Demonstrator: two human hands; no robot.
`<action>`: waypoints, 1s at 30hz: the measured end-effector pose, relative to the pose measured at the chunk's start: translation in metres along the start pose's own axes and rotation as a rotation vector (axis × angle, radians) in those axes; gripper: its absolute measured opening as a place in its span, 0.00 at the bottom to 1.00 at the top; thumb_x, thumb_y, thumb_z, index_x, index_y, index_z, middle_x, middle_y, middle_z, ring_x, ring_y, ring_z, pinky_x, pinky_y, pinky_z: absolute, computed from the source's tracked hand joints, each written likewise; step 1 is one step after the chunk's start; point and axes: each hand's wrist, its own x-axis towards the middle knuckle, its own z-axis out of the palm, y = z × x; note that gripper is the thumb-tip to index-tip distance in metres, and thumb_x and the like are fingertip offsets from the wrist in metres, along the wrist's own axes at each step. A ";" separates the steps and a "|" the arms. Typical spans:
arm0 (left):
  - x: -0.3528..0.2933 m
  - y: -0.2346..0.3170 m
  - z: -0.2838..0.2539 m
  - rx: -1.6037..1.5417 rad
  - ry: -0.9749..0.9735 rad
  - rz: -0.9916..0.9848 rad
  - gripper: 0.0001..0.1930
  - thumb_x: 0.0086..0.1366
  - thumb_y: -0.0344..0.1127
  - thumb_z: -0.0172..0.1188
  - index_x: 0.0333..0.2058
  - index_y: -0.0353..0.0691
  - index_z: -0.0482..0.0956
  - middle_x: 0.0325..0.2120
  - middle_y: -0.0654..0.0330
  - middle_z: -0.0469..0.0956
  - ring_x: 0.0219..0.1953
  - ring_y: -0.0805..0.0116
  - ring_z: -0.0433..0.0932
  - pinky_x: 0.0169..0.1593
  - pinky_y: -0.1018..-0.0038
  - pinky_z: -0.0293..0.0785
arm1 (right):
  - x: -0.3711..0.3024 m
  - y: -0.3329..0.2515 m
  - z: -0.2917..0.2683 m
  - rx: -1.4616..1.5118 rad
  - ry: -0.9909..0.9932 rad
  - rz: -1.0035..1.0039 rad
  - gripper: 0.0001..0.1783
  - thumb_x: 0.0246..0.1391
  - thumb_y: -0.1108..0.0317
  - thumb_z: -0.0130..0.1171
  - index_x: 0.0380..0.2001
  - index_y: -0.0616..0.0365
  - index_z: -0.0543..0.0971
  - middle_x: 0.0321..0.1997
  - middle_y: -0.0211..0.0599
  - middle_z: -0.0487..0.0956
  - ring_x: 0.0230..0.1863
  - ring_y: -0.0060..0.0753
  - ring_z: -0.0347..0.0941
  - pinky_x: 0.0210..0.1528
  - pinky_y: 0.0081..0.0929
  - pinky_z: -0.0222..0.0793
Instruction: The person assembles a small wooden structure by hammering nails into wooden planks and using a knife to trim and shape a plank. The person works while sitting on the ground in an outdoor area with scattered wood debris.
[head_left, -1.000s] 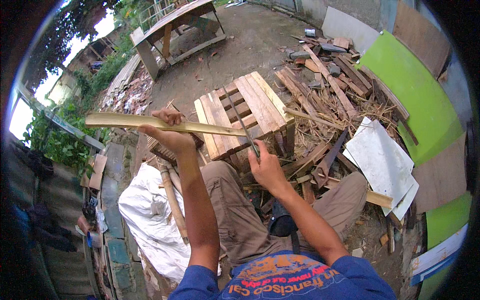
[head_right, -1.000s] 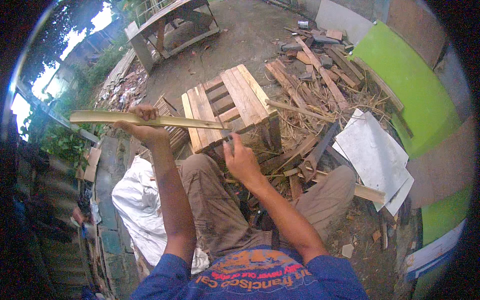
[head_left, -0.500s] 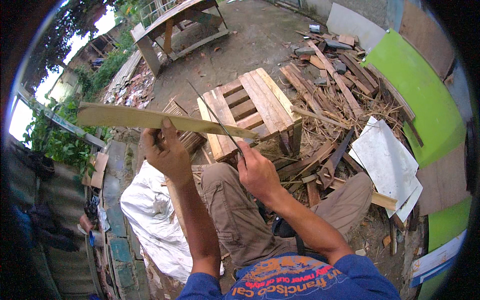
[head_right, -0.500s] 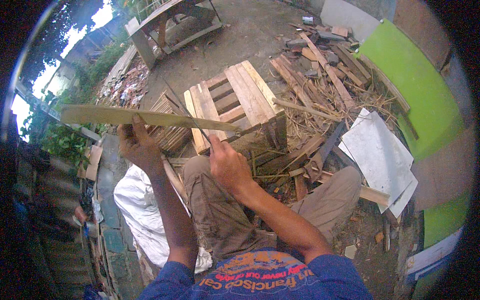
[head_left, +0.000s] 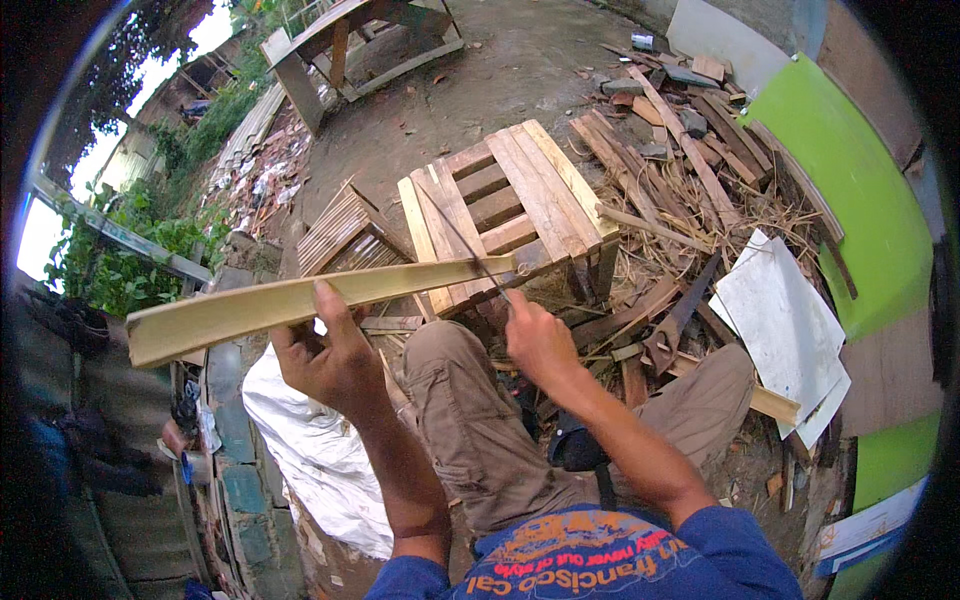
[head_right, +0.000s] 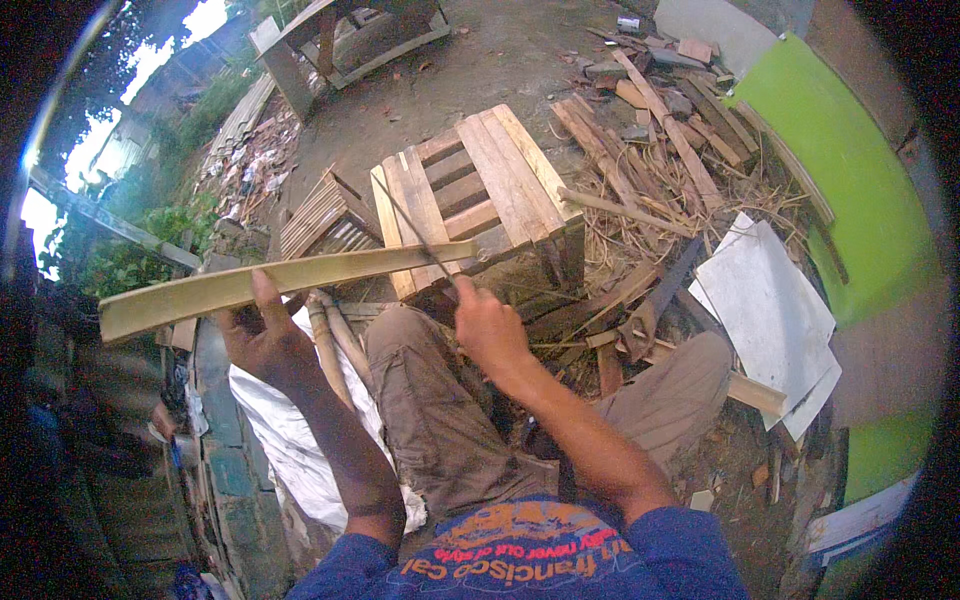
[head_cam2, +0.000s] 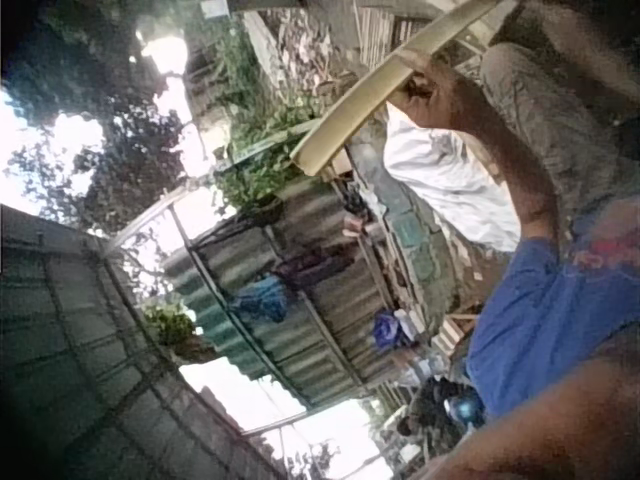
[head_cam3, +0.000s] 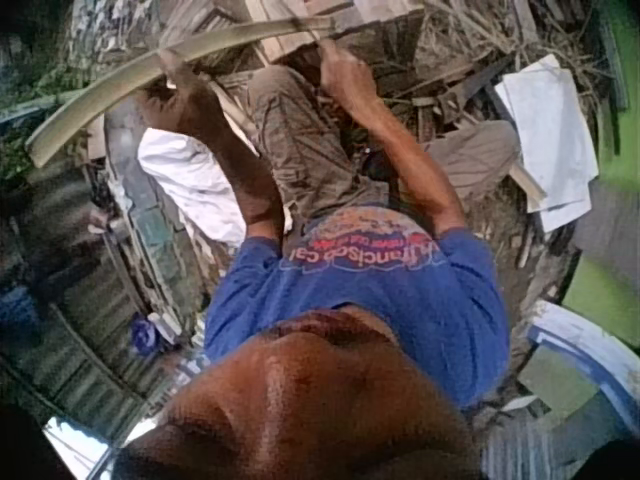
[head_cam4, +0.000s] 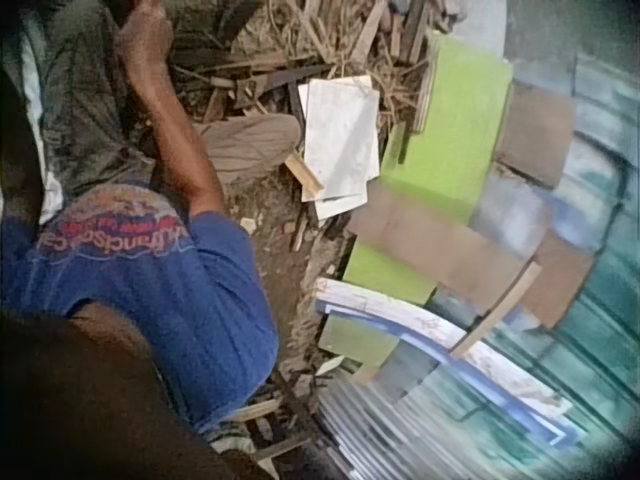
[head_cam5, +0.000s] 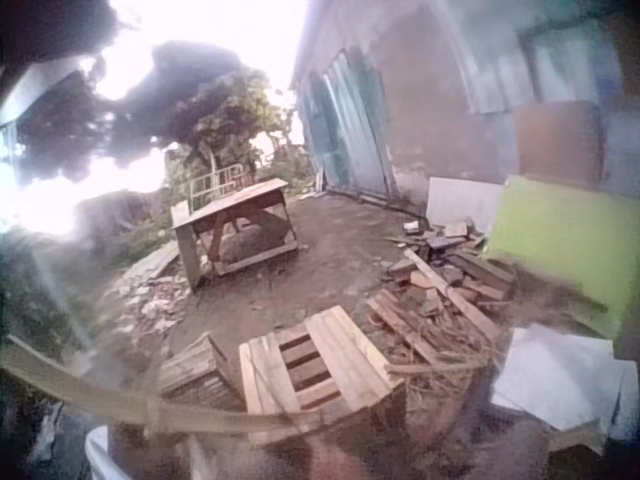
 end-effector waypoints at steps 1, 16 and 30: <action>-0.004 0.002 -0.001 -0.018 0.012 -0.028 0.06 0.65 0.25 0.61 0.39 0.30 0.76 0.31 0.58 0.79 0.31 0.76 0.77 0.28 0.80 0.79 | -0.001 0.004 -0.002 -0.026 -0.010 -0.011 0.20 0.59 0.69 0.52 0.55 0.61 0.69 0.34 0.59 0.78 0.35 0.67 0.77 0.36 0.56 0.75; 0.008 -0.025 -0.008 -0.121 -0.265 0.023 0.11 0.69 0.31 0.59 0.44 0.28 0.79 0.38 0.53 0.81 0.39 0.66 0.82 0.33 0.71 0.86 | 0.000 0.009 -0.044 0.101 0.027 0.033 0.14 0.64 0.65 0.50 0.47 0.62 0.74 0.37 0.62 0.80 0.38 0.68 0.77 0.38 0.60 0.73; -0.014 -0.032 -0.031 -0.355 -0.338 0.130 0.16 0.66 0.36 0.64 0.36 0.24 0.76 0.31 0.48 0.81 0.34 0.55 0.84 0.39 0.63 0.86 | 0.009 0.037 -0.018 0.026 -0.034 -0.035 0.11 0.61 0.66 0.50 0.38 0.65 0.72 0.29 0.61 0.79 0.33 0.68 0.77 0.35 0.59 0.74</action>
